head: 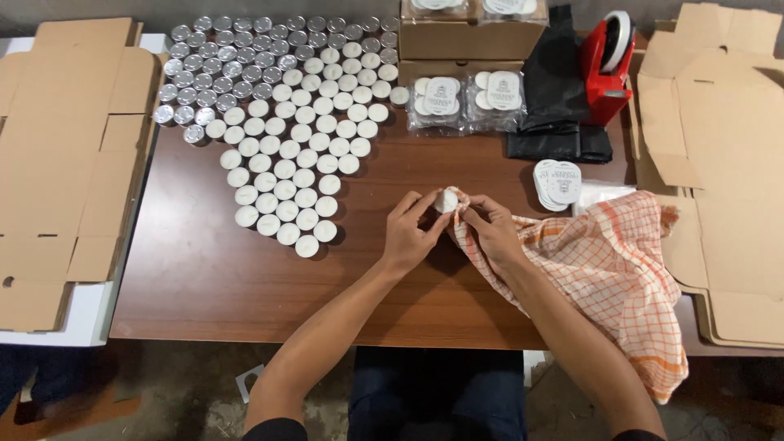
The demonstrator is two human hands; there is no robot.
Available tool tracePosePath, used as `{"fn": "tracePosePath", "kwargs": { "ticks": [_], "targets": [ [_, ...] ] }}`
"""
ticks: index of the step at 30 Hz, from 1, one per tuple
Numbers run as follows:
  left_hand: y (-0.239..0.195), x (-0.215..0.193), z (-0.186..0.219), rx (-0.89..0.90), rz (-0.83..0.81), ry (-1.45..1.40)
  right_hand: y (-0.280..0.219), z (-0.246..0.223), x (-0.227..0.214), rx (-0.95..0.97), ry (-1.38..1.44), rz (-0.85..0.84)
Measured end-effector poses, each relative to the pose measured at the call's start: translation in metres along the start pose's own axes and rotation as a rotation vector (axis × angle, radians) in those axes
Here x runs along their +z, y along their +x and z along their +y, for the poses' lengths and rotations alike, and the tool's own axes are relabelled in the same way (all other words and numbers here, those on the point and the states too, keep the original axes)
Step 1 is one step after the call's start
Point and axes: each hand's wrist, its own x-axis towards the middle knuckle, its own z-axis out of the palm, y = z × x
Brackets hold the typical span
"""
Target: Cleaning individual tea light candles with a cloth and packaging them into small plastic bags.
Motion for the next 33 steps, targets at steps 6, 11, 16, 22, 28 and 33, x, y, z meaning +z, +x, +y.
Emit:
{"fn": "tracePosePath", "kwargs": {
  "ticks": [6, 11, 16, 22, 28, 33],
  "targets": [
    [0.003, 0.0, 0.005, 0.023, 0.035, -0.007, -0.015, -0.043, 0.021, 0.014, 0.023, -0.08],
    [0.004, -0.002, 0.014, 0.072, 0.009, -0.006, -0.01, -0.041, 0.014, 0.157, 0.416, -0.167],
    [0.002, 0.0, 0.016, 0.118, -0.016, -0.008, -0.008, -0.023, 0.001, 0.274, 0.559, -0.161],
    [0.002, -0.003, 0.007, 0.071, 0.027, 0.013, -0.005, -0.019, 0.006, -0.041, -0.011, -0.053],
    [0.0, 0.001, 0.003, 0.06, 0.034, 0.002, -0.021, -0.042, 0.02, -0.089, 0.017, 0.014],
    [0.0, 0.0, 0.003, 0.041, 0.016, -0.001, -0.012, -0.02, 0.007, -0.105, -0.011, 0.0]
  ]
}}
